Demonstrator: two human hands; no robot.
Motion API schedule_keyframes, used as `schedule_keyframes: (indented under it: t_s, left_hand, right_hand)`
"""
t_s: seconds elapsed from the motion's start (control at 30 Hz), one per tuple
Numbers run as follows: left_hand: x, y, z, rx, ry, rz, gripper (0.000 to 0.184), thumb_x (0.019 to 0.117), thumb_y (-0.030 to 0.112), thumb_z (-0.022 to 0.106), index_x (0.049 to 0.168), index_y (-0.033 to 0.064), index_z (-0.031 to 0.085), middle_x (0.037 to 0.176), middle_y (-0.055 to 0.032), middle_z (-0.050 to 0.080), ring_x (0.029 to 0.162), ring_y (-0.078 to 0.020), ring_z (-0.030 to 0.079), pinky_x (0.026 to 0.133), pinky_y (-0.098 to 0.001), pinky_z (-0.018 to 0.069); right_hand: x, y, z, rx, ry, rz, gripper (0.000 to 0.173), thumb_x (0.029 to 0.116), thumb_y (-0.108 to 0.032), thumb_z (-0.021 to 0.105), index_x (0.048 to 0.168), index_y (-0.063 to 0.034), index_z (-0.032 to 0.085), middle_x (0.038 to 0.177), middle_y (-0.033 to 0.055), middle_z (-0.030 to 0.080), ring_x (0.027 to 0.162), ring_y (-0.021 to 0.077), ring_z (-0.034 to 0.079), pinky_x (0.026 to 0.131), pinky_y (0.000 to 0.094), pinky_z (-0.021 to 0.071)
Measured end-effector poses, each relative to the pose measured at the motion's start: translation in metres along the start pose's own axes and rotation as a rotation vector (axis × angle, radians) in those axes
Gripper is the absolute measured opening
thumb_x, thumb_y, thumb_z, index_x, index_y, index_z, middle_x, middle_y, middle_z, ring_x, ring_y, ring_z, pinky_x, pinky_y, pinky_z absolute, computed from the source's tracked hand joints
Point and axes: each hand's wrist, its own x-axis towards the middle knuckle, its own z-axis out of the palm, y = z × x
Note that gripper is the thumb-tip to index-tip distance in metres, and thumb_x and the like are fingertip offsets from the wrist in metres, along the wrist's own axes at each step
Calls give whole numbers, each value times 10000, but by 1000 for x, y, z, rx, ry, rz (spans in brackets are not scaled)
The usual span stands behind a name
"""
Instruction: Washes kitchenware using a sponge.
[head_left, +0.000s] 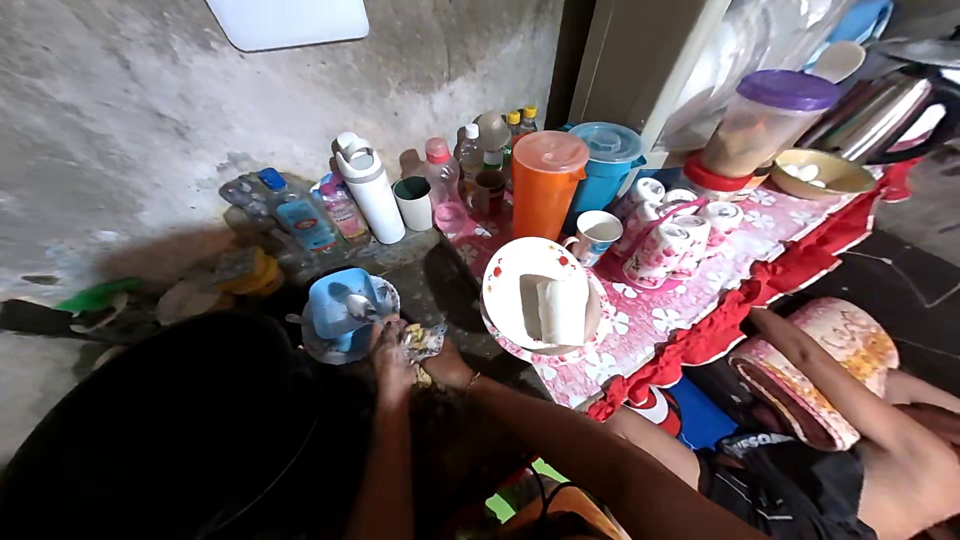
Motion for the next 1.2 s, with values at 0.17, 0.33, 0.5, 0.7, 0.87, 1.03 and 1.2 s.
schedule_keyframes:
  t_s: [0.17, 0.33, 0.5, 0.7, 0.87, 1.03, 1.2]
  left_hand:
    - [8, 2, -3, -142, 48, -41, 168, 1083, 15, 360, 1147, -10, 513, 929, 16, 617, 710, -10, 573, 662, -165, 509]
    - [4, 4, -5, 172, 108, -121, 220, 1121, 121, 324, 1171, -10, 494, 757, -4, 478, 536, -45, 432, 490, -179, 388]
    - [-19, -8, -11, 909, -293, -77, 393, 1031, 31, 541, 1384, -138, 506, 1395, -322, 553, 1349, -389, 521, 1158, -495, 378]
    - [-47, 12, -5, 1216, -490, -219, 371, 1091, 114, 448, 1394, -89, 518, 1364, -309, 576, 1317, -421, 544, 1127, -530, 397]
    - [-35, -17, -20, 832, -207, -212, 337, 1057, 12, 458, 1349, -130, 549, 1344, -320, 583, 1292, -386, 555, 1129, -481, 396]
    - [-43, -2, -24, 996, -328, -228, 339, 1074, 56, 456, 1353, -109, 557, 1359, -305, 583, 1319, -386, 543, 1140, -486, 384]
    - [-42, -19, -22, 802, -216, -158, 329, 1070, 33, 453, 1331, -136, 563, 1317, -316, 603, 1268, -367, 577, 1117, -455, 414]
  right_hand:
    - [-1, 0, -11, -145, -48, -36, 503, 951, -26, 678, 1401, 103, 496, 1353, 277, 590, 1262, 301, 580, 1095, 423, 440]
    - [-4, -6, -17, -234, -5, -84, 516, 960, -99, 691, 1395, 112, 512, 1371, 295, 582, 1300, 341, 562, 1125, 447, 420]
    - [12, 5, -9, -334, 74, -213, 612, 924, -91, 713, 1419, 158, 453, 1423, 326, 534, 1372, 356, 512, 1170, 417, 382]
    - [43, 5, -19, -241, 219, -28, 502, 1016, -92, 614, 1436, 135, 455, 1419, 319, 546, 1354, 378, 525, 1157, 458, 389]
    - [30, 2, 7, 88, 189, 56, 513, 988, 16, 603, 1450, 104, 397, 1348, 282, 557, 1197, 299, 582, 1033, 406, 474]
    - [44, 6, -12, -418, 92, 13, 539, 979, -96, 659, 1428, 127, 459, 1417, 312, 544, 1353, 379, 526, 1143, 470, 402]
    - [49, 12, 6, 42, 261, 54, 410, 1006, -59, 605, 1369, 104, 507, 1265, 273, 610, 1139, 305, 611, 996, 436, 496]
